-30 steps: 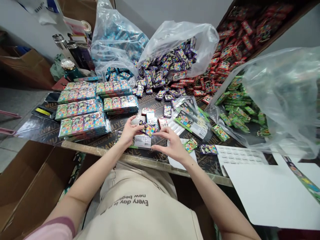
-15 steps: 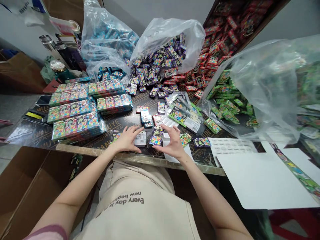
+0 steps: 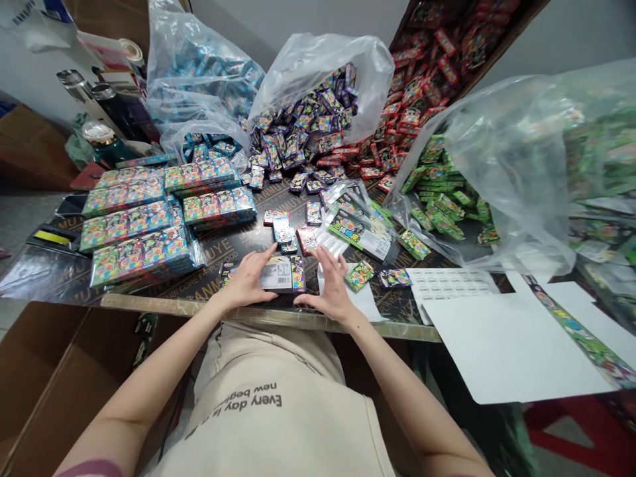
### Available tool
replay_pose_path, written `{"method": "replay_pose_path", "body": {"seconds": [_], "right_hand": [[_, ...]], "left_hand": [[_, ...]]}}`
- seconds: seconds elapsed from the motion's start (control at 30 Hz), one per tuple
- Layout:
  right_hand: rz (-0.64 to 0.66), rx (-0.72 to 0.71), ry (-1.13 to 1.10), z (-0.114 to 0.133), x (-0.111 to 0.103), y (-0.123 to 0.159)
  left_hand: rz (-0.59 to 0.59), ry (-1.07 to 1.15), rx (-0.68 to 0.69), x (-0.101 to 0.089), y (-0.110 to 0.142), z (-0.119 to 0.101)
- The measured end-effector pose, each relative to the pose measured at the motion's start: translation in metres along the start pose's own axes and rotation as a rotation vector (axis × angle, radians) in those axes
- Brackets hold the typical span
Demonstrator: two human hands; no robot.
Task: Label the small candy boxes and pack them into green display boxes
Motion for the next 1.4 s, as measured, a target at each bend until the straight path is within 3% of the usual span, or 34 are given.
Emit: {"method": "replay_pose_path", "body": {"seconds": [0.17, 0.27, 0.3, 0.37, 0.43, 0.57, 0.67, 0.73, 0.87, 0.97, 1.07, 1.17, 1.27, 1.33, 1.4], "right_hand": [[0.022, -0.017, -0.130, 0.001, 0.000, -0.014], [-0.128, 0.207, 0.067, -0.042, -0.012, -0.033], [-0.126, 0.278, 0.149, -0.056, -0.011, -0.040], [-0.016, 0.331, 0.259, -0.076, 0.002, -0.055], [0.044, 0.329, 0.285, -0.081, 0.006, -0.061], [-0.031, 0.319, 0.063, -0.055, -0.018, -0.054], [0.266, 0.233, -0.327, -0.020, 0.001, -0.049], [0.358, 0.210, -0.460, -0.004, 0.007, -0.043], [0.130, 0.073, -0.321, 0.011, -0.013, -0.035], [0.146, -0.078, -0.219, 0.027, -0.006, -0.026], [0.044, -0.056, -0.139, 0.021, -0.012, -0.023], [-0.030, 0.008, -0.009, 0.003, -0.016, -0.023], [0.029, 0.038, 0.095, -0.014, -0.003, -0.023], [0.061, 0.049, 0.136, -0.021, 0.005, -0.021], [0.070, 0.059, 0.147, -0.025, 0.008, -0.018]], "left_hand": [[-0.038, 0.021, -0.039, -0.004, 0.001, 0.006], [-0.019, -0.035, -0.038, 0.001, -0.001, 0.009], [-0.003, -0.063, -0.048, 0.004, -0.002, 0.011], [0.051, -0.134, -0.081, 0.014, -0.003, 0.017], [0.086, -0.196, -0.118, 0.019, -0.004, 0.020], [-0.090, -0.140, -0.138, -0.006, -0.004, 0.004], [-0.148, 0.049, -0.132, -0.018, -0.011, -0.014], [-0.062, 0.291, -0.168, -0.007, -0.018, -0.018], [0.001, 0.921, -0.313, 0.025, -0.020, -0.009], [-0.016, 1.113, -0.368, 0.034, -0.016, -0.003], [-0.064, 0.918, -0.280, 0.016, -0.014, 0.003], [-0.078, 0.400, -0.168, -0.004, -0.010, 0.008], [0.077, -0.087, -0.156, 0.010, -0.008, 0.020], [0.128, -0.214, -0.158, 0.019, -0.006, 0.027], [0.096, -0.223, -0.145, 0.018, -0.005, 0.026]]}}
Point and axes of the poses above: each hand's wrist, its own y-axis away from the middle knuckle, its own x-axis out of the palm, z = x × y, the point moved 10 cm from there along -y, towards the middle knuckle, and after that the axes turned 8 degrees about z, right-handed, at the moved point
